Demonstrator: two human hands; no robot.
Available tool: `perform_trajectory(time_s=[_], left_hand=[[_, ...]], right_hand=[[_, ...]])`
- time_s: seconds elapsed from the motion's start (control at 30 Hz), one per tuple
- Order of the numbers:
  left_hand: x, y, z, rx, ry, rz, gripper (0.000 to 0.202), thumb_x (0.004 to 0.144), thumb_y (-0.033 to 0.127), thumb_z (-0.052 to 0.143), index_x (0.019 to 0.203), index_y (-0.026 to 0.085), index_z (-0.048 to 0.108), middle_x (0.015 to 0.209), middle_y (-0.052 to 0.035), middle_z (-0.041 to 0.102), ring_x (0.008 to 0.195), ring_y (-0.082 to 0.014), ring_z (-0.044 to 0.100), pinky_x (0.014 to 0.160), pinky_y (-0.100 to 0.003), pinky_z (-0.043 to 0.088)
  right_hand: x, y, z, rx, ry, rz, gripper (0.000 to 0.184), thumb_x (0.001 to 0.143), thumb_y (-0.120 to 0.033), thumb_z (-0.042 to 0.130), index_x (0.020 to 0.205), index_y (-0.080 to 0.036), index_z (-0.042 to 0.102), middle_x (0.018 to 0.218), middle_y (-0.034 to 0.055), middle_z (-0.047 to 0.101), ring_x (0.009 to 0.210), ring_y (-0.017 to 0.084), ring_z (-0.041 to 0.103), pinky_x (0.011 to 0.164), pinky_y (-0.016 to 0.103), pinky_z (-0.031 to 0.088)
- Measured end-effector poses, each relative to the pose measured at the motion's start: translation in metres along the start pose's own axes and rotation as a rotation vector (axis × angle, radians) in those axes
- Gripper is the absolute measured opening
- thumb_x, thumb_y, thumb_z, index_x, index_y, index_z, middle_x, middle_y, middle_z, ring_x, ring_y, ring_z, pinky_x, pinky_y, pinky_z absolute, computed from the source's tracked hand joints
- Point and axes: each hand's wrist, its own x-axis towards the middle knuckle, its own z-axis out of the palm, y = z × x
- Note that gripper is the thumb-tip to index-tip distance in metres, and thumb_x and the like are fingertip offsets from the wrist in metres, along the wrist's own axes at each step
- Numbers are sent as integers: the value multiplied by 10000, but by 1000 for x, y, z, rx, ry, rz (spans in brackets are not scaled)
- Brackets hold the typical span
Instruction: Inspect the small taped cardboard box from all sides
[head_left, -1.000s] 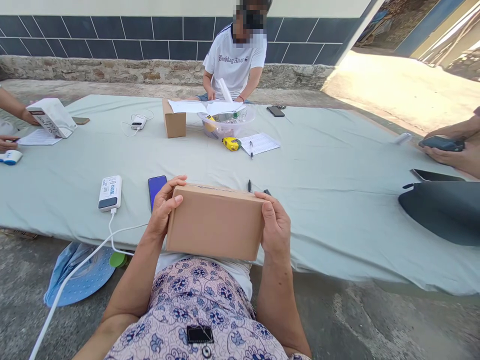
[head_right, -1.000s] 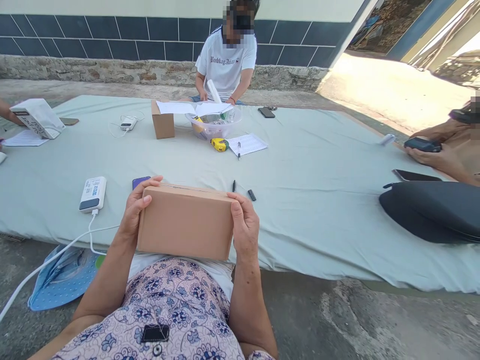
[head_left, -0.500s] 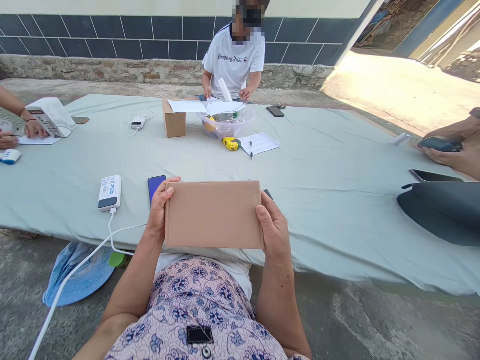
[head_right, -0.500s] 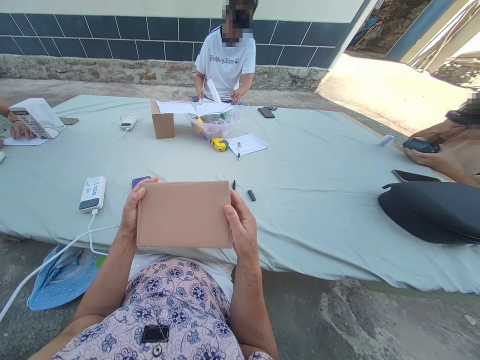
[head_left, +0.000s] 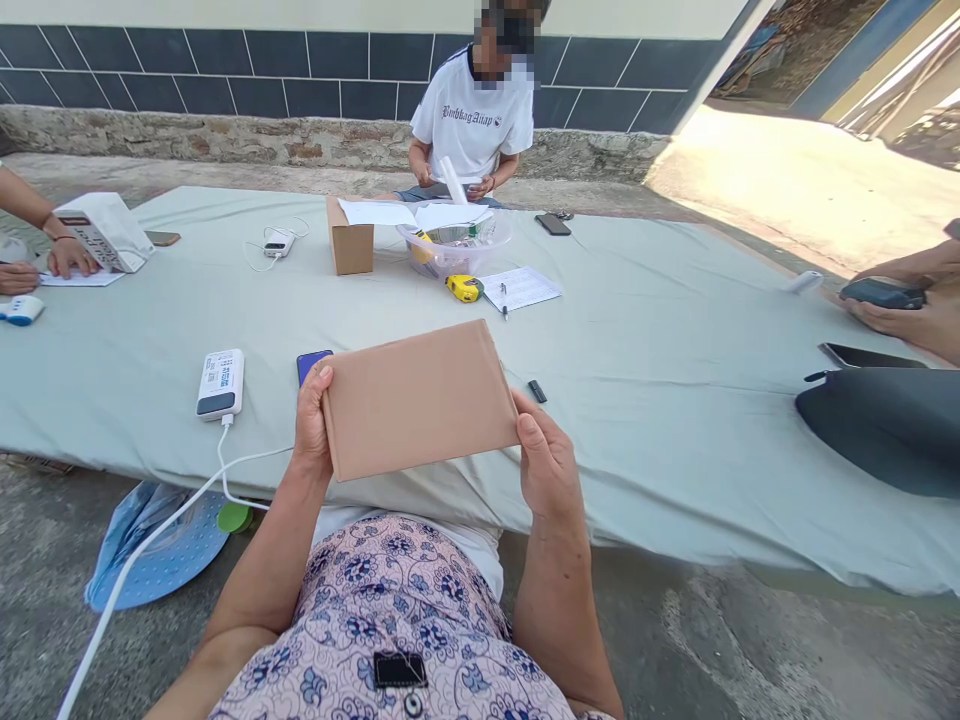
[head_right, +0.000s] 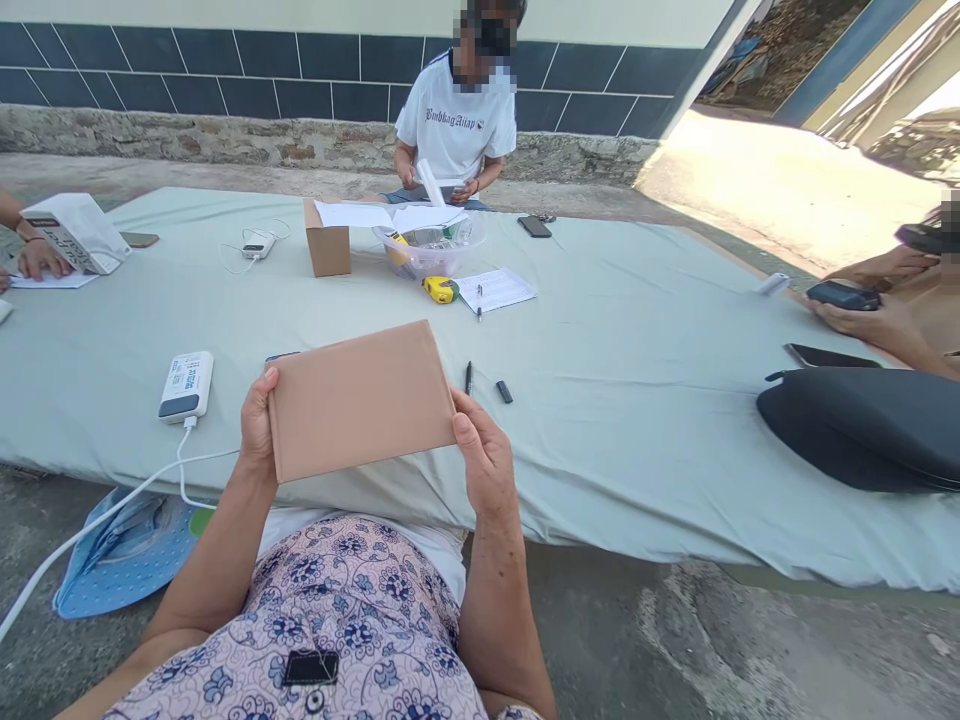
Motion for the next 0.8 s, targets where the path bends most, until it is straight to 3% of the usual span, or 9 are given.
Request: perform_trajectory(time_s=[0.17, 0.33, 0.47, 0.6, 0.7, 0.8], left_hand=[[-1, 0, 3, -69, 28, 24, 292, 784, 441, 745, 907, 232, 582, 903, 11, 713, 882, -210, 717, 757, -300, 551], [-1, -8, 6, -54, 13, 93, 325, 779, 448, 758, 963, 215, 626, 931, -4, 704, 902, -197, 694, 797, -297, 540], [0, -13, 7, -63, 2, 159, 367, 728, 450, 792, 969, 202, 671, 995, -20, 696, 912, -189, 668, 819, -299, 536], [4, -14, 4, -53, -15, 216, 380, 676, 441, 809, 951, 208, 689, 1105, -41, 693, 958, -218, 663, 804, -313, 534], [7, -15, 1, -34, -53, 211, 402, 645, 448, 825, 950, 227, 682, 1190, -53, 689, 1005, -240, 657, 821, -333, 532], [9, -19, -2, 9, -125, 175, 457, 623, 492, 847, 960, 247, 661, 1269, -57, 674, 1089, -260, 637, 855, -341, 521]], right_hand=[[-1, 2, 3, 9, -11, -37, 505, 924, -606, 637, 1302, -282, 726, 1404, 68, 711, 1372, 314, 601, 1197, 520, 430], [1, 8, 2, 3, 113, -1, 484, 935, -624, 592, 1267, -297, 725, 1372, 55, 719, 1354, 299, 603, 1194, 538, 425], [1, 12, -2, 44, 212, 82, 534, 898, -655, 610, 1325, -337, 659, 1452, 39, 657, 1379, 288, 576, 1077, 486, 527], [1, 11, -2, 144, 169, 183, 624, 861, -748, 568, 1368, -387, 610, 1412, 20, 670, 1253, 260, 643, 903, 403, 588], [2, 5, 2, 209, 170, 162, 640, 838, -751, 586, 1360, -380, 618, 1344, 21, 696, 1170, 253, 665, 838, 378, 583], [3, -1, 6, 296, 268, 82, 613, 813, -697, 641, 1308, -335, 659, 1321, 37, 695, 1180, 263, 649, 832, 367, 565]])
